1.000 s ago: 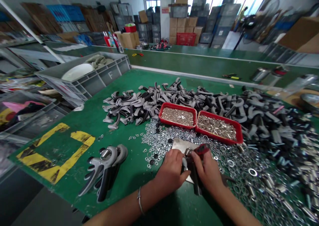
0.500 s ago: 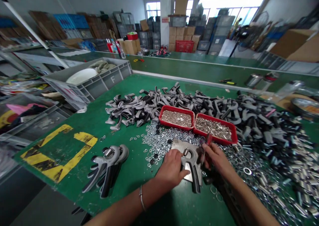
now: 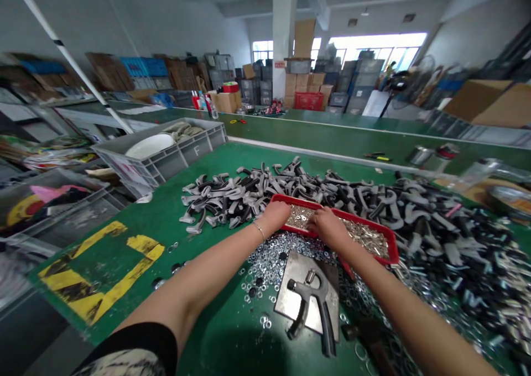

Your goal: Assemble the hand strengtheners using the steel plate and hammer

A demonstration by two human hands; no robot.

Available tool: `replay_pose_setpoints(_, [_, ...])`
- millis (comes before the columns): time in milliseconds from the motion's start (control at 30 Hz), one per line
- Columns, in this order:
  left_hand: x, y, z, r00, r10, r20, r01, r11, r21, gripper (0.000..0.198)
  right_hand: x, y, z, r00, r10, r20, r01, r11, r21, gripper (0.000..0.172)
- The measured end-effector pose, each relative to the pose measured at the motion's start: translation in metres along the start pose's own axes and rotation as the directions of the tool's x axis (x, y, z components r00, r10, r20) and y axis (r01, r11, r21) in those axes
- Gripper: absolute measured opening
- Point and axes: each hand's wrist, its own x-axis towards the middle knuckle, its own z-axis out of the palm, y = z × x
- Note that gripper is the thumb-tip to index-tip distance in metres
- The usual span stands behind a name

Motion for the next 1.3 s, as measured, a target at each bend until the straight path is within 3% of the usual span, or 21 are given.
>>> replay_pose_setpoints(167, [-0.008, -0.007, 0.019, 1.0, 0.004, -0.004, -0.004, 1.0, 0.012, 0.026, 0.026, 0.01, 0.027, 0.999, -0.024, 0.022, 0.023, 1.0, 0.012, 0.006])
replay_pose_setpoints(433, [0.009, -0.03, 0.01, 0.996, 0.052, 0.078, -0.043, 0.992, -0.119, 0.015, 0.018, 0.017, 0.044, 0.987, 0.151, -0.056, -0.136, 0.97, 0.203, 0.015])
replay_pose_setpoints(600, [0.002, -0.024, 0.007, 1.0, 0.018, 0.015, -0.015, 0.979, -0.203, 0.015, 0.022, 0.024, 0.032, 0.962, 0.262, -0.078, -0.209, 0.889, 0.407, 0.014])
replay_pose_setpoints(700, [-0.009, -0.017, 0.0, 0.998, -0.001, -0.062, -0.018, 0.952, -0.307, 0.015, -0.002, 0.026, 0.014, 0.947, 0.315, -0.059, -0.237, 0.813, 0.532, 0.017])
replay_pose_setpoints(800, [-0.034, -0.008, -0.007, 0.988, -0.023, -0.152, -0.048, 0.895, -0.443, 0.016, -0.054, 0.01, 0.003, 0.948, 0.319, -0.017, -0.238, 0.74, 0.629, 0.023])
replay_pose_setpoints(867, [-0.062, 0.003, -0.007, 0.985, -0.049, -0.166, -0.065, 0.785, -0.616, 0.016, -0.095, -0.01, 0.006, 0.951, 0.31, 0.018, -0.241, 0.703, 0.67, 0.028])
replay_pose_setpoints(1000, [-0.129, 0.03, 0.007, 0.997, -0.081, -0.001, 0.034, 0.428, -0.903, 0.014, -0.154, -0.047, 0.026, 0.956, 0.292, 0.02, -0.227, 0.696, 0.681, 0.025])
replay_pose_setpoints(1100, [-0.168, 0.041, 0.02, 0.986, -0.1, 0.136, 0.157, 0.237, -0.959, 0.017, -0.167, -0.059, 0.038, 0.978, 0.184, -0.101, -0.094, 0.813, 0.574, 0.02])
replay_pose_setpoints(1200, [-0.189, 0.04, 0.028, 0.969, -0.149, 0.196, 0.222, 0.192, -0.956, 0.018, -0.165, -0.06, 0.044, 0.981, 0.076, -0.177, 0.015, 0.887, 0.461, 0.017])
replay_pose_setpoints(1300, [-0.199, 0.037, 0.029, 0.974, -0.167, 0.15, 0.196, 0.306, -0.932, 0.016, -0.161, -0.059, 0.048, 0.98, 0.017, -0.196, 0.055, 0.934, 0.354, 0.017])
